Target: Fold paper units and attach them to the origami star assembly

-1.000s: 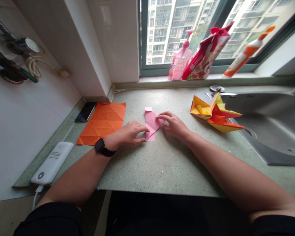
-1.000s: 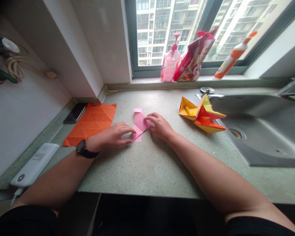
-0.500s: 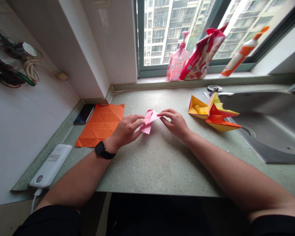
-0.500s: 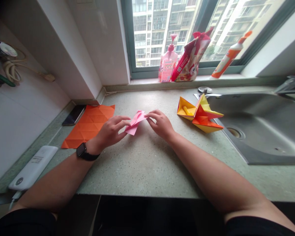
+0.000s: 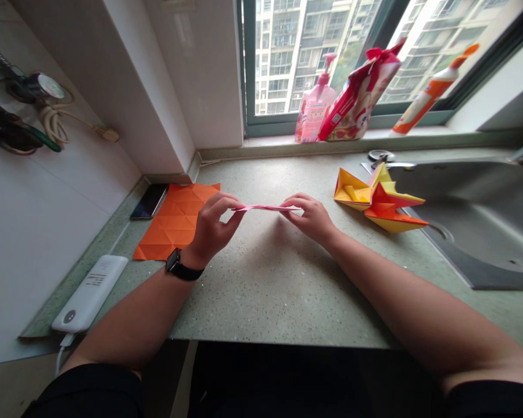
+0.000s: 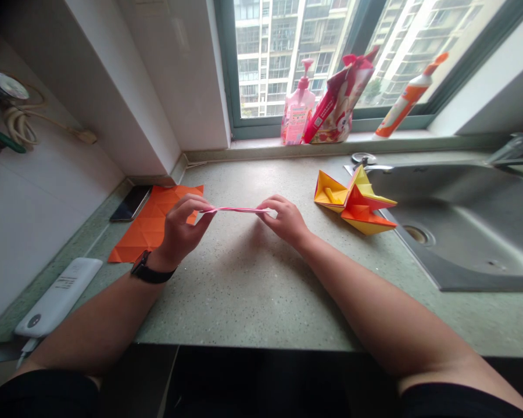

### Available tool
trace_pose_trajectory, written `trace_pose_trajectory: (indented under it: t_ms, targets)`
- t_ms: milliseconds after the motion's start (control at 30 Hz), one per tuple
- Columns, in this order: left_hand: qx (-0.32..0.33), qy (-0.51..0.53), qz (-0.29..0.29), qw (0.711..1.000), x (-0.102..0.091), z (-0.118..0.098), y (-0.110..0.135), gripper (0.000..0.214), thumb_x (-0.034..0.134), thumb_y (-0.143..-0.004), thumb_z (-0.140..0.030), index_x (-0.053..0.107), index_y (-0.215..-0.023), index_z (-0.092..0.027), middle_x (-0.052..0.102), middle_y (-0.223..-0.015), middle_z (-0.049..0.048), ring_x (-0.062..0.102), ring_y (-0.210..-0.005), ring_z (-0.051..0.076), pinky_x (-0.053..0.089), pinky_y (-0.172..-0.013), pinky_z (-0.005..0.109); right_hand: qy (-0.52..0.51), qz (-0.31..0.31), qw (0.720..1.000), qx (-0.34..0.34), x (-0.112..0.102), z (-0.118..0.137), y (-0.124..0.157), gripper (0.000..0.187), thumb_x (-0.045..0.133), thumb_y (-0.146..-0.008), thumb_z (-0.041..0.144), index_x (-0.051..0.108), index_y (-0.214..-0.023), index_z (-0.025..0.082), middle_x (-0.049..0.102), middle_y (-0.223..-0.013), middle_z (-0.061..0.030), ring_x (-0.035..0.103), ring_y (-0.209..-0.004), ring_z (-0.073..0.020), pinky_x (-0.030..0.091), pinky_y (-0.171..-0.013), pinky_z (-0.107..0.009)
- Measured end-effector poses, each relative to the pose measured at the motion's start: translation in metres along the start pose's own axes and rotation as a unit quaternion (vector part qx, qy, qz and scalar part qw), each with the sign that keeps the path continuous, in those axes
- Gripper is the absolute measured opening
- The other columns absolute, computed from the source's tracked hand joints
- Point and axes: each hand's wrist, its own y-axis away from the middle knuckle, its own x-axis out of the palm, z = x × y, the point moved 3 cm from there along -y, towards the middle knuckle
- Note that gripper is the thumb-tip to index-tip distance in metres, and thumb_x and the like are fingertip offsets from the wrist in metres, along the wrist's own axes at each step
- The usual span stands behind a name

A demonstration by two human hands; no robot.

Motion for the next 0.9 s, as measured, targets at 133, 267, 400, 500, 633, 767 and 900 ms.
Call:
trace_pose_trajectory:
  t_ms: [133, 267, 400, 500, 633, 767, 900]
  targets:
    - [-0.063, 0.046, -0.040, 0.996, 0.000, 0.007, 0.001, 0.012, 0.073, -0.106, -0.036, 0.071, -0.104, -0.024, 0.075, -0.098, 0.0024, 0.072, -0.095, 0.018, 0.060, -0.092, 0.036, -0.068, 0.020, 0.997, 0.033, -0.001, 0.007, -0.001, 0.019, 0.070, -0.097, 0.040, 0.083, -0.095, 0.025, 0.083, -0.101, -0.0064, 0.077, -0.096, -0.0267, 0.061, -0.092, -0.042]
    - [-0.154, 0.110, -0.092, 0.977, 0.001, 0.024, 0.004, 0.026, 0.076, -0.104, -0.041, 0.066, -0.123, -0.027, 0.073, -0.109, 0.0035, 0.074, -0.102, 0.018, 0.061, -0.098, 0.035, -0.195, 0.113, 0.969, 0.102, 0.007, 0.014, 0.003, 0.033, 0.079, -0.090, 0.044, 0.080, -0.115, 0.024, 0.083, -0.097, -0.0047, 0.078, -0.091, -0.0248, 0.063, -0.087, -0.040]
    - [-0.246, 0.133, -0.084, 0.956, 0.004, 0.049, 0.011, 0.041, 0.076, -0.104, -0.040, 0.057, -0.138, -0.028, 0.069, -0.098, 0.0010, 0.074, -0.096, 0.017, 0.061, -0.096, 0.034, -0.273, 0.191, 0.931, 0.151, 0.012, 0.020, 0.007, 0.081, 0.088, -0.084, 0.041, 0.057, -0.156, 0.022, 0.079, -0.087, -0.0017, 0.077, -0.081, -0.0228, 0.062, -0.072, -0.035]
    - [-0.291, 0.116, -0.028, 0.949, 0.010, 0.069, 0.020, 0.052, 0.069, -0.107, -0.041, 0.047, -0.153, -0.028, 0.073, -0.107, 0.0061, 0.075, -0.101, 0.021, 0.063, -0.097, 0.040, -0.272, 0.202, 0.925, 0.174, 0.013, 0.020, 0.008, 0.103, 0.087, -0.085, 0.037, 0.034, -0.173, 0.022, 0.078, -0.084, 0.0000, 0.075, -0.077, -0.0216, 0.061, -0.068, -0.033]
    - [-0.237, -0.040, 0.067, 0.968, 0.015, 0.076, 0.032, 0.083, 0.080, -0.098, -0.042, 0.036, -0.167, -0.026, 0.056, -0.158, 0.0226, 0.055, -0.149, 0.038, 0.048, -0.122, 0.061, -0.240, 0.178, 0.934, 0.194, 0.015, 0.011, 0.007, 0.107, 0.078, -0.091, 0.030, 0.018, -0.179, 0.021, 0.077, -0.080, 0.0012, 0.072, -0.069, -0.0203, 0.057, -0.059, -0.031]
    - [-0.133, -0.147, 0.208, 0.958, 0.025, 0.056, 0.037, 0.074, 0.074, -0.102, -0.040, 0.042, -0.167, -0.023, 0.040, -0.174, 0.0238, 0.037, -0.163, 0.043, 0.030, -0.132, 0.071, -0.188, 0.175, 0.947, 0.190, 0.016, 0.007, 0.007, 0.105, 0.073, -0.094, 0.027, 0.014, -0.180, 0.020, 0.076, -0.073, 0.0032, 0.068, -0.060, -0.0188, 0.051, -0.053, -0.030]
    - [-0.063, -0.139, 0.313, 0.937, 0.035, 0.032, 0.037, 0.056, 0.065, -0.108, -0.038, 0.051, -0.160, -0.021, 0.052, -0.166, 0.0213, 0.046, -0.158, 0.039, 0.034, -0.131, 0.069, -0.058, 0.189, 0.972, 0.128, 0.016, 0.018, 0.011, 0.090, 0.069, -0.098, 0.029, 0.027, -0.177, 0.020, 0.077, -0.072, 0.0035, 0.068, -0.061, -0.0190, 0.052, -0.062, -0.031]
